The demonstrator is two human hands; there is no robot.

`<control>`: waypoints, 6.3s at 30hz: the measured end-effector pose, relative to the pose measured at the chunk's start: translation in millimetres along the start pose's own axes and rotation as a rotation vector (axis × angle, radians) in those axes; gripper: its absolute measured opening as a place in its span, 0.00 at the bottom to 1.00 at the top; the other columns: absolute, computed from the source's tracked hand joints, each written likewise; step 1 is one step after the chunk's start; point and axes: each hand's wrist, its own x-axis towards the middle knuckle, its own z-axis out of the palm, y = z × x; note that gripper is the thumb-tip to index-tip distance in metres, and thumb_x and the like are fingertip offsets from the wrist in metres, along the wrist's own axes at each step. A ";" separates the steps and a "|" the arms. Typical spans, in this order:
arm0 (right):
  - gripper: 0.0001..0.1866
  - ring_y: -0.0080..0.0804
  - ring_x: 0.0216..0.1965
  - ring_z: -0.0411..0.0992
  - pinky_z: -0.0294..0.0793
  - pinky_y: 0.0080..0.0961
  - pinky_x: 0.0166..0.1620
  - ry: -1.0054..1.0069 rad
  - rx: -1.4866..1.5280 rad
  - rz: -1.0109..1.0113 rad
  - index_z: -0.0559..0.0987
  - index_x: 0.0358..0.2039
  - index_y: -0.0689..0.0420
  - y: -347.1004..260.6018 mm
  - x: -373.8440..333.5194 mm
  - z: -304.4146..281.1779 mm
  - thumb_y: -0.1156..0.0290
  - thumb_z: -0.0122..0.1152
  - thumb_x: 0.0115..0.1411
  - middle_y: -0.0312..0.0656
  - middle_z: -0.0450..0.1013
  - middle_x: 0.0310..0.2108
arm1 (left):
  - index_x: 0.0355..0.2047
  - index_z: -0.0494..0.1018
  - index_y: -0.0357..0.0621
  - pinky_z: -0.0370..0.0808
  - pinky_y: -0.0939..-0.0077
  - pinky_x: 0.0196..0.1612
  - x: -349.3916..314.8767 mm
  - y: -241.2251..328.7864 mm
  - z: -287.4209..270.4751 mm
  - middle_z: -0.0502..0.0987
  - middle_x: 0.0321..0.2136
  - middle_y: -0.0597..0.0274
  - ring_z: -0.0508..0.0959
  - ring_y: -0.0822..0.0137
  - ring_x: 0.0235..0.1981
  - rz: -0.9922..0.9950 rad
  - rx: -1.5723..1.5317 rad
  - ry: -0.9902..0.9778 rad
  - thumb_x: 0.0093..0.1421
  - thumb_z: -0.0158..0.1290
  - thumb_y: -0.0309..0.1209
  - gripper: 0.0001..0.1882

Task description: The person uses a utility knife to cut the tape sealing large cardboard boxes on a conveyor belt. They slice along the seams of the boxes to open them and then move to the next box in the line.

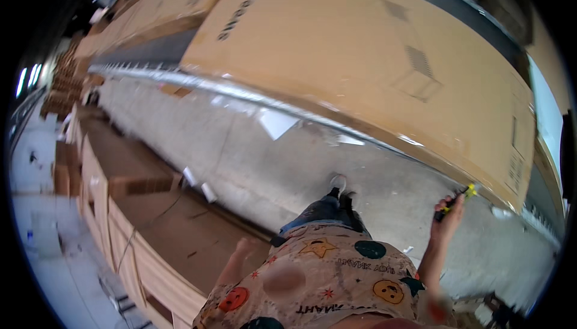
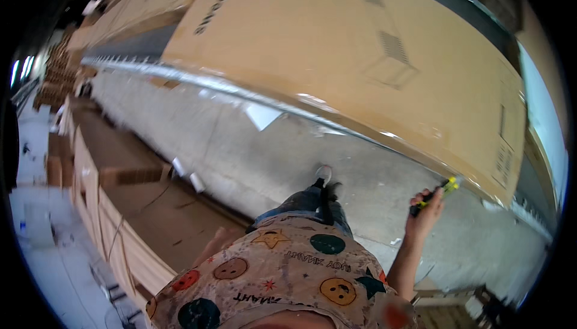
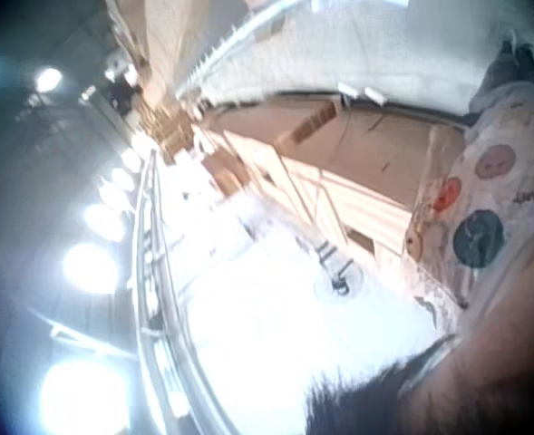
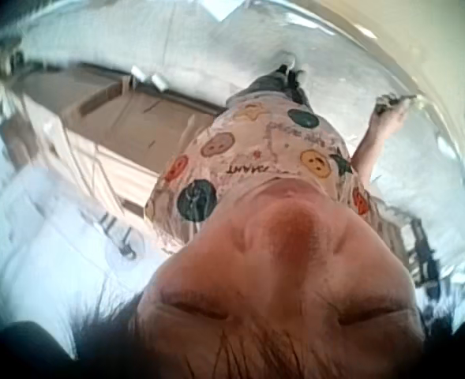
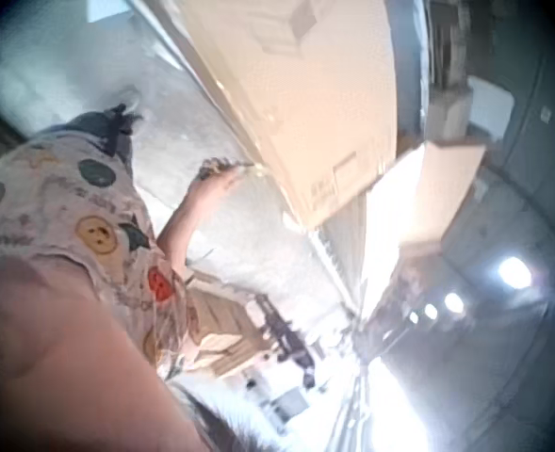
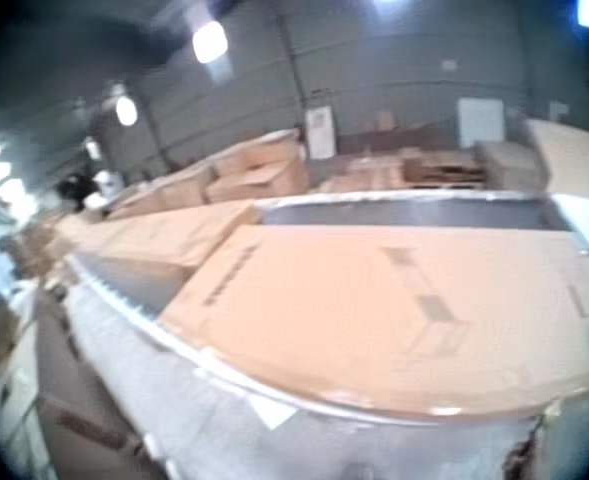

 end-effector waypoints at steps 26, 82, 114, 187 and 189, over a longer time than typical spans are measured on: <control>0.13 0.23 0.16 0.66 0.67 0.22 0.18 -0.339 -0.300 0.166 0.64 0.36 0.55 250.6 -223.7 444.7 0.69 0.60 0.58 0.36 0.66 0.21 | 0.41 0.75 0.36 0.73 0.78 0.35 199.0 45.6 -477.5 0.79 0.29 0.53 0.77 0.70 0.30 1.179 -0.460 0.497 0.59 0.55 0.33 0.14; 0.20 0.38 0.16 0.74 0.75 0.32 0.17 -0.097 -1.935 -0.225 0.72 0.52 0.52 237.3 37.8 985.9 0.76 0.43 0.59 0.50 0.75 0.27 | 0.53 0.60 0.46 0.53 0.56 0.62 93.4 368.5 -731.2 0.57 0.57 0.54 0.54 0.56 0.63 2.676 0.470 0.074 0.56 0.45 0.27 0.22; 0.27 0.40 0.19 0.71 0.71 0.35 0.20 0.070 -2.071 -0.272 0.61 0.61 0.36 340.7 -346.9 734.6 0.65 0.52 0.61 0.43 0.68 0.20 | 0.35 0.71 0.42 0.65 0.62 0.50 63.5 416.4 -741.5 0.70 0.36 0.57 0.70 0.56 0.44 2.905 0.476 0.083 0.41 0.50 0.19 0.16; 0.24 0.21 0.35 0.66 0.68 0.21 0.41 -0.268 -0.263 -1.246 0.72 0.45 0.59 -52.2 -9.2 892.1 0.54 0.61 0.56 0.36 0.70 0.34 | 0.48 0.68 0.32 0.65 0.63 0.54 13.9 303.4 -751.7 0.68 0.50 0.44 0.69 0.50 0.52 1.963 -0.420 0.456 0.51 0.58 0.23 0.23; 0.27 0.21 0.31 0.68 0.71 0.23 0.34 -0.082 -0.458 -1.439 0.72 0.47 0.58 -33.0 90.2 915.9 0.51 0.61 0.55 0.35 0.71 0.31 | 0.45 0.71 0.34 0.67 0.65 0.53 28.2 287.5 -745.9 0.71 0.48 0.46 0.71 0.53 0.50 1.811 -0.542 0.548 0.53 0.57 0.22 0.18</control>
